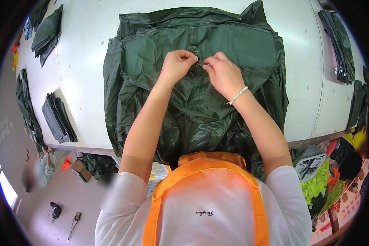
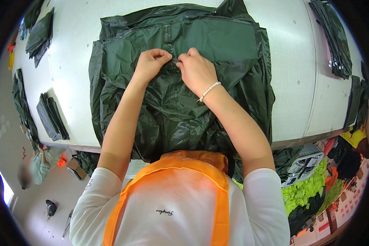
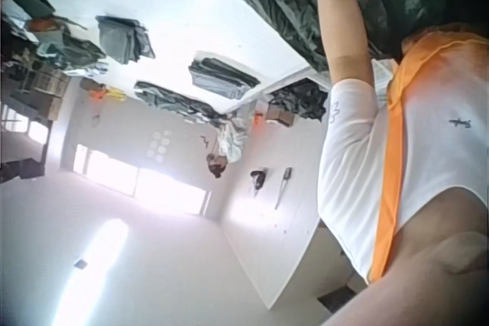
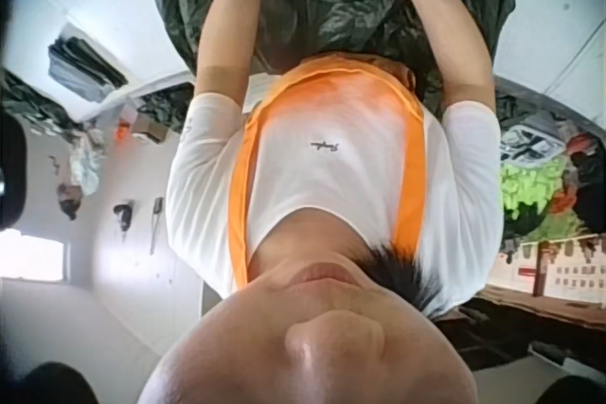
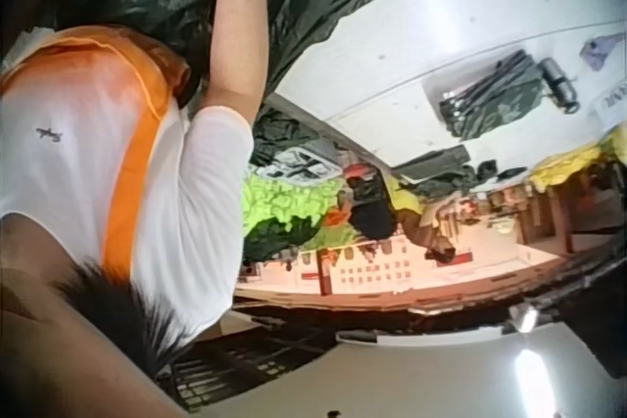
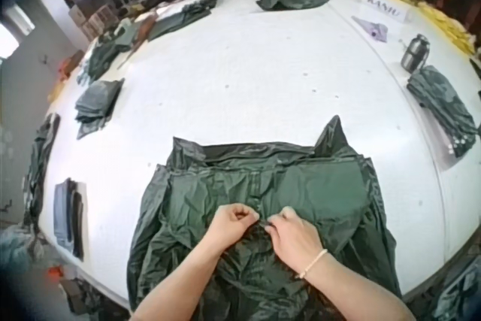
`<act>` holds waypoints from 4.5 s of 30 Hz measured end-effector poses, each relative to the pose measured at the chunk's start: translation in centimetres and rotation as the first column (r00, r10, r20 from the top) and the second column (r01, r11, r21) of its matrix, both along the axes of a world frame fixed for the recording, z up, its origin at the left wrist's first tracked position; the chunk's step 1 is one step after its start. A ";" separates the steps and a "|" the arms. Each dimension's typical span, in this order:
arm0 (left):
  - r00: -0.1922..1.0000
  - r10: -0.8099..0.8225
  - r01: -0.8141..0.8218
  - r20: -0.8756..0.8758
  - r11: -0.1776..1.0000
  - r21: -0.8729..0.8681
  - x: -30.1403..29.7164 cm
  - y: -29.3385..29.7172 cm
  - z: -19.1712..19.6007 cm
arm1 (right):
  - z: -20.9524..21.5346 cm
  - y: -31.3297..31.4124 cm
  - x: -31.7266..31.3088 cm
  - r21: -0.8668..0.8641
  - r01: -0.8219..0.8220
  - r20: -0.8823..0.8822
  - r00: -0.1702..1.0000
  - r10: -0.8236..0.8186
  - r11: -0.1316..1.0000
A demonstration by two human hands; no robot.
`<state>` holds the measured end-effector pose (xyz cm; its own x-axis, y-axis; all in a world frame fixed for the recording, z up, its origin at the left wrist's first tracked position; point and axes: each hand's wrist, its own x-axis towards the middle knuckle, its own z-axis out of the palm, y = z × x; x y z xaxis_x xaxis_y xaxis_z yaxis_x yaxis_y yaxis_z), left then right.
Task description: The person folds a dark green jacket on a white table. They smooth the fabric, fold the sleeves inward, fold the jacket in half lengthwise, then fold it again into a compact rectangle. The folded jacket is placed on a stack of similar jackets.
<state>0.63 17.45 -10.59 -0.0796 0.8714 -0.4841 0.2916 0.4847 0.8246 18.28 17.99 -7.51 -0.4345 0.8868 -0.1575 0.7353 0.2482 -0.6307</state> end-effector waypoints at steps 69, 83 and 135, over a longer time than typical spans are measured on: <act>0.757 0.214 0.213 -0.617 0.812 0.543 1.2 8.9 -1.0 | -3.8 10.1 0.5 -0.174 0.276 -0.431 0.842 -0.325 0.945; 0.975 0.216 -0.201 -0.050 0.957 0.207 -0.8 10.4 -1.1 | -1.7 11.0 -1.1 0.064 0.105 -0.198 0.976 -0.091 0.992; 0.988 0.142 -0.127 -0.053 0.966 0.225 -1.9 10.2 -0.9 | 0.2 14.4 -1.7 -0.085 -0.071 -0.035 0.997 0.069 0.994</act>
<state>-1.28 27.60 -11.48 -0.2298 0.9349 -0.2704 0.2952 0.3317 0.8960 16.54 32.35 -7.30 -0.5009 0.8378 -0.2171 0.6973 0.2421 -0.6746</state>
